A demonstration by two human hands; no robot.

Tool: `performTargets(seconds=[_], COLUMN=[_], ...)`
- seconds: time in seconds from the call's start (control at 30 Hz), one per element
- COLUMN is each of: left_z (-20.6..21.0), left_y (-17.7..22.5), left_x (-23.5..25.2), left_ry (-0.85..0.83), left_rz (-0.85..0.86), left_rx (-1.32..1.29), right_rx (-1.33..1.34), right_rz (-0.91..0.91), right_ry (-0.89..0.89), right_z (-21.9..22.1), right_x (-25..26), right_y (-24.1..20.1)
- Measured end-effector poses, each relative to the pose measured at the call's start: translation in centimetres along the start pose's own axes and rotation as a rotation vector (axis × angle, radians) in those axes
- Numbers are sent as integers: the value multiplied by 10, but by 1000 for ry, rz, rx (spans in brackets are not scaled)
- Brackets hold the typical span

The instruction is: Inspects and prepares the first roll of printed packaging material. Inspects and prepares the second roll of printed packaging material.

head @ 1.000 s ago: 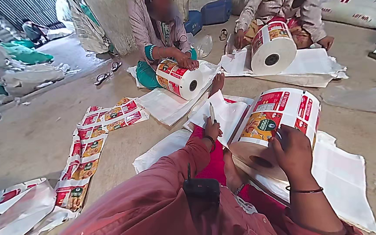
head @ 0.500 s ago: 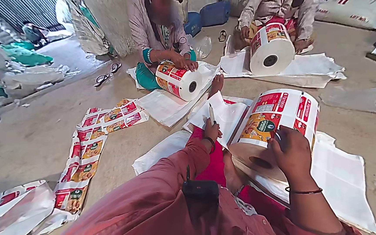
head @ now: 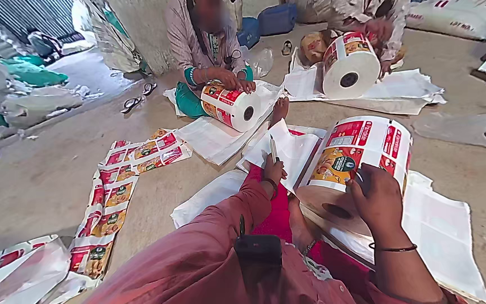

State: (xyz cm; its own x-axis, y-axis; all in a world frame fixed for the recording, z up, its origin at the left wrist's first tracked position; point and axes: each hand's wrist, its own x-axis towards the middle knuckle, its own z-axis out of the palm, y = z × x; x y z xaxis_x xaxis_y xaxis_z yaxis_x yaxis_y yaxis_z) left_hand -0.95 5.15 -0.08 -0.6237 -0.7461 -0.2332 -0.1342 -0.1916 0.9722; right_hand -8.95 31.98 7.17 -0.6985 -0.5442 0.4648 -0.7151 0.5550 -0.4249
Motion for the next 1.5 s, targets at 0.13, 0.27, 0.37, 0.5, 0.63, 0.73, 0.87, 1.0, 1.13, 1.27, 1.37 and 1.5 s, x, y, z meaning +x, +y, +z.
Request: performTargets(seconds=[0.13, 0.27, 0.37, 0.5, 0.63, 0.73, 0.87, 1.0, 1.13, 1.27, 1.37, 1.5], left_z=[0, 0, 0, 1, 1, 1, 1, 1, 0, 0, 1, 1], left_y=[1, -1, -2, -3, -2, -2, -2, 1, 3, 3, 3, 4], left_x=[-1, 1, 2, 3, 2, 2, 2, 3, 1, 1, 1, 1], left_ry=[0, 3, 5, 6, 10, 9, 11, 7, 7, 2, -1, -3], left_rz=[-5, -8, -8, -2, -4, -3, -12, -33, -44, -35, -39, -47], left_rx=[6, 0, -6, -19, -23, -20, -9, 15, 21, 12, 11, 8], right_rx=[-11, -11, -14, -9, -1, 1, -3, -8, -9, -1, 5, -5], right_rz=[2, 3, 2, 3, 2, 6, 8, 13, 0, 5, 2, -2], right_ry=[-8, -1, -4, -7, -14, -12, -16, -9, -9, -10, -6, -12], right_z=[0, 0, 0, 0, -1, -1, -1, -1, -1, 0, -1, 0], right_x=[-1, -1, -1, -1, -1, -1, -1, -1, 0, -1, 0, -1], right_y=[0, 0, 0, 0, 0, 0, -1, -1, -1, -1, -1, 1])
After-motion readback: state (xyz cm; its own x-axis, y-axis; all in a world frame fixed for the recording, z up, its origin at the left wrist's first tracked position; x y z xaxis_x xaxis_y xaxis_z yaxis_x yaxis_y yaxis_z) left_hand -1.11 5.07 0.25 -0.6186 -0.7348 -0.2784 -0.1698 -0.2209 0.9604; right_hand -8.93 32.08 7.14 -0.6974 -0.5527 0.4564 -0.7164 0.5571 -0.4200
